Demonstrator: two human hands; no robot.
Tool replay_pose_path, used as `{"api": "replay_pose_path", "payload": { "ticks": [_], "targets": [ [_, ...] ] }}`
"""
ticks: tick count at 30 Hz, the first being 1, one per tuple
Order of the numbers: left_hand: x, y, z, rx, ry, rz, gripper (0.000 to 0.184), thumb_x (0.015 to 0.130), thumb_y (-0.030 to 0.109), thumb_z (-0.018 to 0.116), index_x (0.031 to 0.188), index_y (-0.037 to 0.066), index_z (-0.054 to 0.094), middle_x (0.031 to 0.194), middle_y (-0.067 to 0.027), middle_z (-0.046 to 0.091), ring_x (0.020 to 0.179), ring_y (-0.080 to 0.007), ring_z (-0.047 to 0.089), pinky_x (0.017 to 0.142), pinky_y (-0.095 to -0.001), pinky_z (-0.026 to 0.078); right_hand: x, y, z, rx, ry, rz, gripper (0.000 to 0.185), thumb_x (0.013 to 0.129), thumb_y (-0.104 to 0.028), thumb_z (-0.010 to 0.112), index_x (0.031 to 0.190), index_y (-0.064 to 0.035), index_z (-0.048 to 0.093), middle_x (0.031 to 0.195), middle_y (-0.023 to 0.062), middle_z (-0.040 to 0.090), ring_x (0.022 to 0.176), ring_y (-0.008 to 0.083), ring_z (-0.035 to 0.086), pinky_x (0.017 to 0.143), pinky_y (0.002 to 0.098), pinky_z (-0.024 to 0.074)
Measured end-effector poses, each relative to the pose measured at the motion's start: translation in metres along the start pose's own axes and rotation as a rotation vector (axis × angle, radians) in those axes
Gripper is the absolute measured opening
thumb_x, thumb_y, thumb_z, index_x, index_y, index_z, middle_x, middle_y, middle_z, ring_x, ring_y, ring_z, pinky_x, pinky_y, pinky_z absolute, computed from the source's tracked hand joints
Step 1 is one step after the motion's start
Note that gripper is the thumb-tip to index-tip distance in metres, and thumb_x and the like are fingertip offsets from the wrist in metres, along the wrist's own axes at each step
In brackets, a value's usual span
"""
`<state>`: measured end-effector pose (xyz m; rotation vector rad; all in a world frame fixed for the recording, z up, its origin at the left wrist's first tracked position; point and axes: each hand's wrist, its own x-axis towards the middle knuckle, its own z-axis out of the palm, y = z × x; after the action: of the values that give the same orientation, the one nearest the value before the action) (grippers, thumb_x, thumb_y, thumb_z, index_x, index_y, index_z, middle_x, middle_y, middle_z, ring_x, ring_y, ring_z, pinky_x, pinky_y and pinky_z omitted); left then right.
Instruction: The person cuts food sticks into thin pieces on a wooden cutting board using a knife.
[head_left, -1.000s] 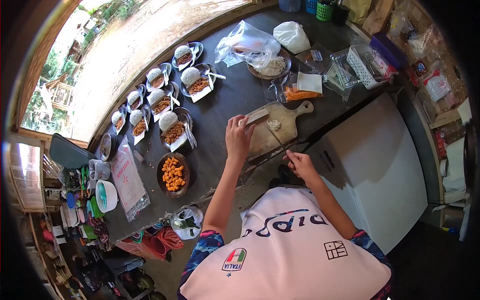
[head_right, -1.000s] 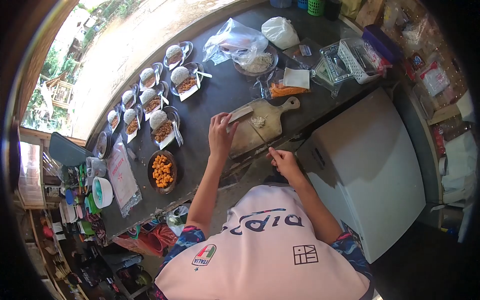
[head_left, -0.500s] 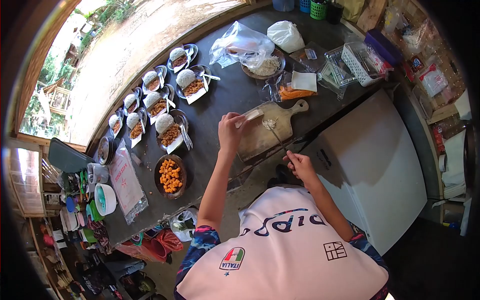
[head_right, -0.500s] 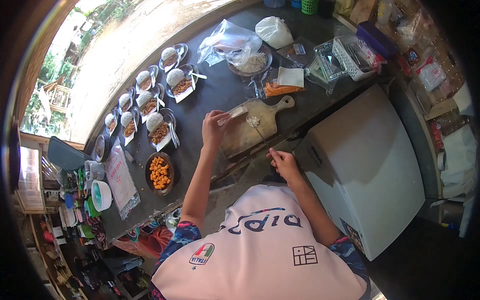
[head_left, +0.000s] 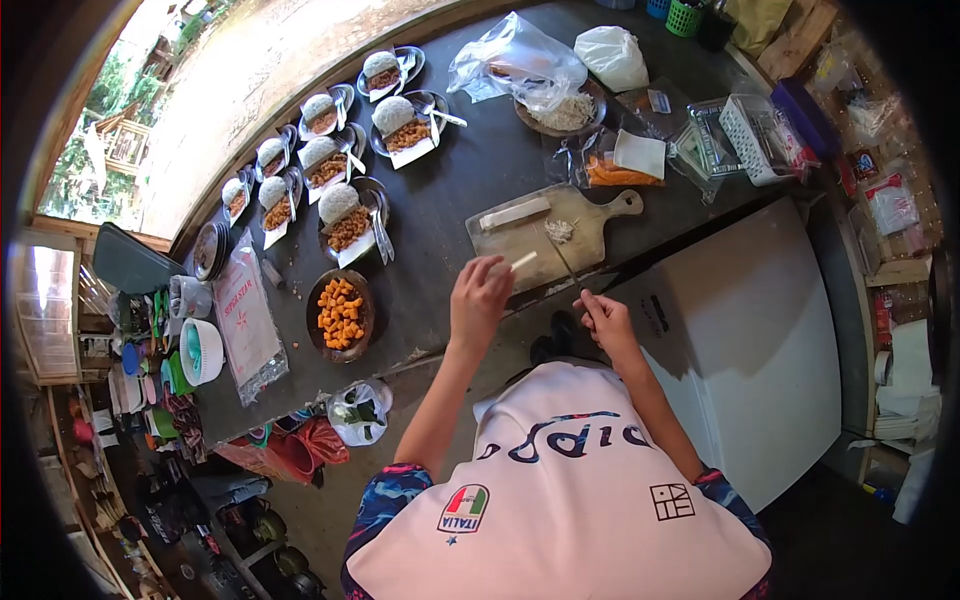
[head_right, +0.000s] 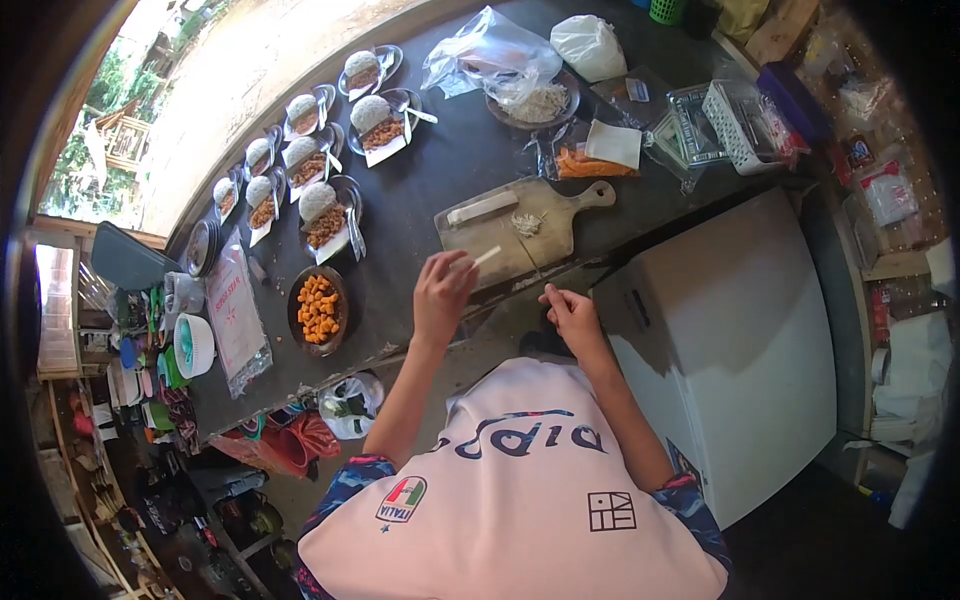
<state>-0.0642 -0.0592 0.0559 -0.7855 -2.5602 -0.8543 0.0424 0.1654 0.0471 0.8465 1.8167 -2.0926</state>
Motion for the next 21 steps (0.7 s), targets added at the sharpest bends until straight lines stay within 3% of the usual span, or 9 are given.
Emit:
{"api": "replay_pose_path", "payload": {
  "ticks": [1,5,10,13,16,19,21],
  "targets": [
    [-0.009,0.005,0.0,-0.034,-0.037,-0.03,0.023,0.09,0.014,0.08,0.111,0.005,0.076,0.121,-0.009,0.071,0.111,-0.0312,0.067,0.092,-0.042,0.058,0.001,0.002,0.001,-0.013,0.008,-0.013,0.041,0.108,-0.043,0.064,0.1,-0.0052,0.075,0.068,-0.0071,0.053,0.056,0.0008,0.04,0.05,0.0204,0.0304],
    [-0.028,0.013,0.023,-0.044,-0.064,-0.061,0.033,0.086,0.012,0.082,0.119,0.007,0.077,0.123,-0.0075,0.071,0.111,-0.0297,0.067,0.093,-0.0416,0.058,0.015,0.02,0.003,-0.11,0.007,-0.091,0.043,0.107,-0.041,0.064,0.099,-0.0006,0.076,0.067,-0.004,0.056,0.058,0.0042,0.045,0.053,0.0242,0.0358],
    [-0.021,0.019,0.029,-0.049,-0.094,0.004,0.028,0.09,0.006,0.077,0.118,0.006,0.076,0.119,-0.0074,0.07,0.108,-0.0299,0.066,0.092,-0.0426,0.056,0.016,0.018,0.012,-0.306,0.03,-0.242,0.046,0.107,-0.039,0.065,0.1,0.0045,0.075,0.066,0.0008,0.058,0.062,0.0084,0.052,0.059,0.0288,0.0427],
    [-0.022,0.009,0.028,-0.097,-0.138,-0.014,0.03,0.091,0.006,0.074,0.12,0.005,0.074,0.119,-0.008,0.068,0.108,-0.0305,0.065,0.093,-0.044,0.054,0.02,0.015,0.014,-0.335,0.023,-0.218,0.046,0.106,-0.04,0.065,0.101,0.0046,0.076,0.069,0.0051,0.065,0.064,0.012,0.059,0.061,0.0317,0.0465],
    [-0.023,0.004,0.028,-0.1,-0.164,-0.023,0.033,0.089,0.005,0.072,0.122,0.004,0.073,0.121,-0.008,0.066,0.11,-0.0306,0.064,0.095,-0.0443,0.053,0.024,0.016,0.015,-0.394,0.044,-0.264,0.047,0.104,-0.041,0.066,0.103,0.0049,0.076,0.077,0.0134,0.072,0.068,0.0204,0.067,0.066,0.0353,0.051],
    [-0.018,0.005,0.028,-0.044,-0.2,0.005,0.036,0.088,0.002,0.071,0.124,0.004,0.071,0.125,-0.0084,0.064,0.113,-0.0305,0.062,0.098,-0.0438,0.052,0.024,0.008,0.015,-0.483,0.038,-0.246,0.046,0.102,-0.04,0.067,0.105,0.0055,0.075,0.088,0.0227,0.075,0.079,0.0346,0.074,0.073,0.0408,0.055],
    [-0.016,0.009,0.029,-0.008,-0.229,0.018,0.038,0.087,0.001,0.07,0.126,0.003,0.07,0.127,-0.009,0.063,0.116,-0.0307,0.06,0.099,-0.0437,0.051,0.023,0.008,0.017,-0.516,0.093,-0.342,0.046,0.102,-0.04,0.067,0.105,0.0053,0.075,0.091,0.0256,0.075,0.085,0.0408,0.074,0.076,0.0436,0.0562]
  ]
}}
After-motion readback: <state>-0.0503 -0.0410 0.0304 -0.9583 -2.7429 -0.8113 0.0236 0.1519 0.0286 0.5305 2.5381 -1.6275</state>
